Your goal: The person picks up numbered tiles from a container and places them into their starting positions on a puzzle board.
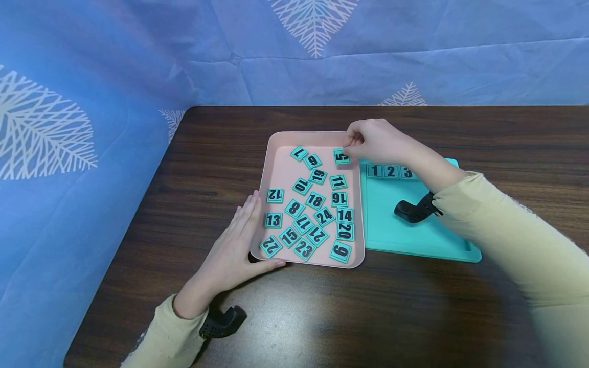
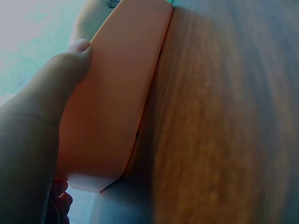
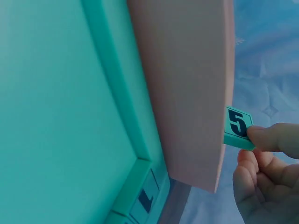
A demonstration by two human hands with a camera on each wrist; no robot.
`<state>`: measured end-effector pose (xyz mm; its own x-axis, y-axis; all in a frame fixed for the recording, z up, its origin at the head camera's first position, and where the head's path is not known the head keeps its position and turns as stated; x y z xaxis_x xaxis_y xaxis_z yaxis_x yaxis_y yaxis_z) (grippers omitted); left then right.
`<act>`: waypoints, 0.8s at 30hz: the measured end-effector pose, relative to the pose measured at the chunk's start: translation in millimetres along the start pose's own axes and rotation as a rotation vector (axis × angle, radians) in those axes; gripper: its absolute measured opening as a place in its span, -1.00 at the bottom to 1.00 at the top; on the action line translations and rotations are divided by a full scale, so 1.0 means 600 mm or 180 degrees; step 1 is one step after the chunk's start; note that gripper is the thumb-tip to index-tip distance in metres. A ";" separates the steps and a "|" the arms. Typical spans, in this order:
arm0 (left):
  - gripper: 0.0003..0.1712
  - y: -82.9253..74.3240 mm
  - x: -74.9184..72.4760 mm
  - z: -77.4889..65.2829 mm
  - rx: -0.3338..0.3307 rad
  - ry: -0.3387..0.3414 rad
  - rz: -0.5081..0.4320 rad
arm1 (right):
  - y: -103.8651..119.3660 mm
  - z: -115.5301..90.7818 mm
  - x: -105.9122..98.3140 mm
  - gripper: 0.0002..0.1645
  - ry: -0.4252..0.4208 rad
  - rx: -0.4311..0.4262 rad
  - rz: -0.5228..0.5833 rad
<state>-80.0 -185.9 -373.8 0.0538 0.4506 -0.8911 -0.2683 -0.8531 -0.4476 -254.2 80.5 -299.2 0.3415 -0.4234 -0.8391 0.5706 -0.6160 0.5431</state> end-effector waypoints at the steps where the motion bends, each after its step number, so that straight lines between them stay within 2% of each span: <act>1: 0.39 0.000 0.000 0.000 0.0001 -0.0003 -0.0005 | -0.001 -0.004 -0.003 -0.82 -0.0020 0.0019 0.0015; 11: 0.39 0.000 0.000 -0.001 -0.0020 0.0012 -0.0009 | -0.004 -0.042 -0.032 -0.72 -0.0206 0.0197 0.0240; 16: 0.39 0.000 0.000 -0.001 -0.0021 0.0022 -0.0018 | -0.012 -0.062 -0.039 -0.58 -0.0238 0.0232 0.0165; 24: 0.39 -0.001 0.000 0.001 -0.0056 0.0036 -0.0027 | -0.039 -0.101 -0.054 -0.54 -0.0287 0.0601 0.0218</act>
<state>-80.4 -185.5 -373.3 0.0670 0.4548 -0.8880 -0.2507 -0.8538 -0.4562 -233.3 148.7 -286.5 0.3015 -0.5210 -0.7985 0.3955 -0.6937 0.6020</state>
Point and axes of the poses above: each hand's wrist, its own z-axis towards the middle knuckle, its own x-axis out of the palm, y = z × x, the point moved 4 cm from there along z, towards the middle knuckle, and after that the axes turned 10 degrees about -x, right-handed, at the moved point
